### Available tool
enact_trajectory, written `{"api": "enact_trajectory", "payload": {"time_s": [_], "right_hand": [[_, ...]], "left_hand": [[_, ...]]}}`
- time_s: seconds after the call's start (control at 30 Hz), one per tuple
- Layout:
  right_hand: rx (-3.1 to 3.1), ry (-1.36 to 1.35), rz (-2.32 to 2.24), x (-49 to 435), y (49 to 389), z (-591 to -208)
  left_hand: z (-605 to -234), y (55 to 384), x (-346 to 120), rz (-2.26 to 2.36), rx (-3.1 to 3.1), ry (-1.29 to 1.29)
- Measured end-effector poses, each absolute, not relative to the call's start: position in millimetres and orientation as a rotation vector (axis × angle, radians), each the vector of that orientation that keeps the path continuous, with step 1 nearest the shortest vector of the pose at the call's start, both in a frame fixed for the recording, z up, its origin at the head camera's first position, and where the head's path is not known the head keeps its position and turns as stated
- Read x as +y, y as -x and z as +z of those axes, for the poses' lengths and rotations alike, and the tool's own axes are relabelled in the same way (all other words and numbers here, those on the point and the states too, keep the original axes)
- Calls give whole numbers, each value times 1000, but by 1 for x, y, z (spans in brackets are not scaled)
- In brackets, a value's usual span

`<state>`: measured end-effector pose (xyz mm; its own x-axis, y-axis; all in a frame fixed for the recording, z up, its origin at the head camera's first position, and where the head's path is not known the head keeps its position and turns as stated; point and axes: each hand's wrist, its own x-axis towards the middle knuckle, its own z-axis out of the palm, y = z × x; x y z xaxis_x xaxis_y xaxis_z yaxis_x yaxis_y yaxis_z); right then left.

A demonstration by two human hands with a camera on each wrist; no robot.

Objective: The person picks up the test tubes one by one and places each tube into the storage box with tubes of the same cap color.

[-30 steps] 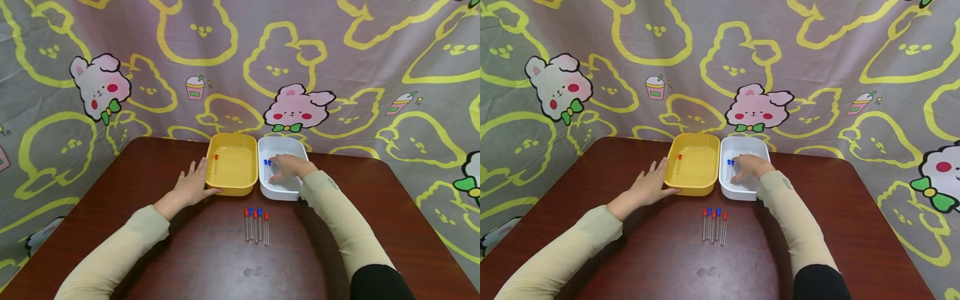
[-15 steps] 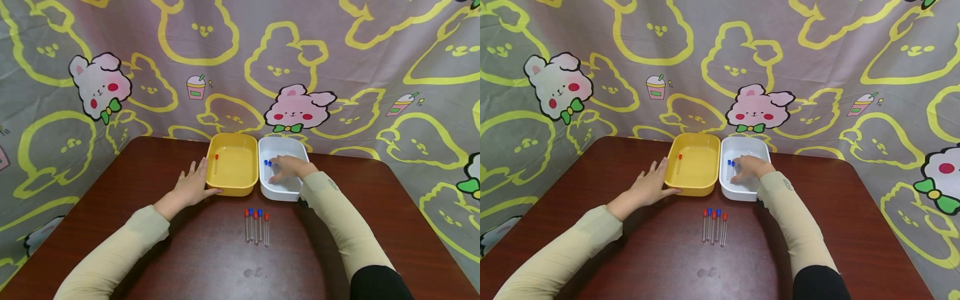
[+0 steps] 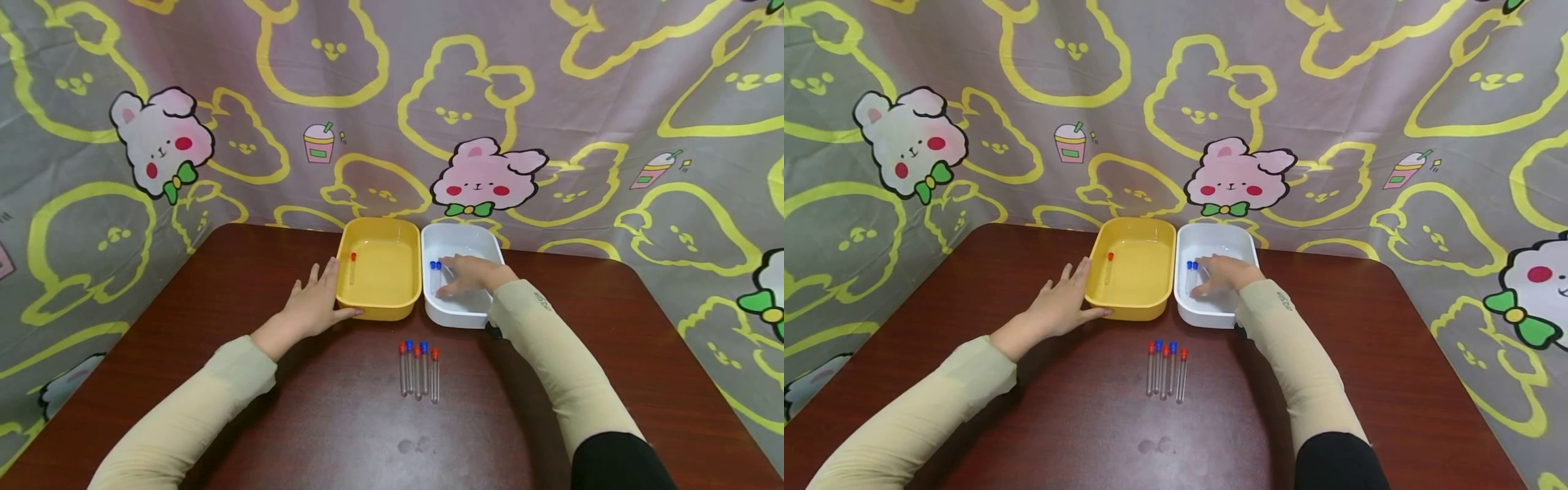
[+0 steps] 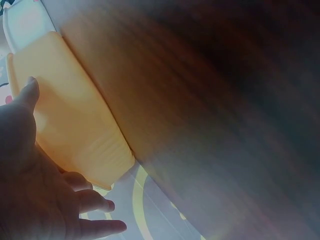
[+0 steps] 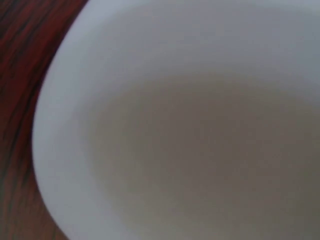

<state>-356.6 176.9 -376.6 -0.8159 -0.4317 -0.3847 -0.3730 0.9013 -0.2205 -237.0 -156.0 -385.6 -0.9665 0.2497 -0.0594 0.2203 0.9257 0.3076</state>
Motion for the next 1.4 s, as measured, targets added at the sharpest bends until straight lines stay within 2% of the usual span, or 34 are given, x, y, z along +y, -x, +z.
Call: {"api": "enact_trajectory", "payload": {"time_s": [0.43, 0.83, 1.17, 1.4], "right_hand": [[2634, 609, -198, 186, 355, -377], [2657, 717, -224, 190, 333, -362], [2849, 927, -264, 202, 322, -368], [2985, 963, -387, 207, 313, -365]], "left_hand": [[-385, 238, -156, 455, 2984, -361], [-386, 239, -156, 470, 2981, -368], [-382, 237, -157, 477, 2974, -367], [-383, 237, -156, 478, 2972, -373]]}}
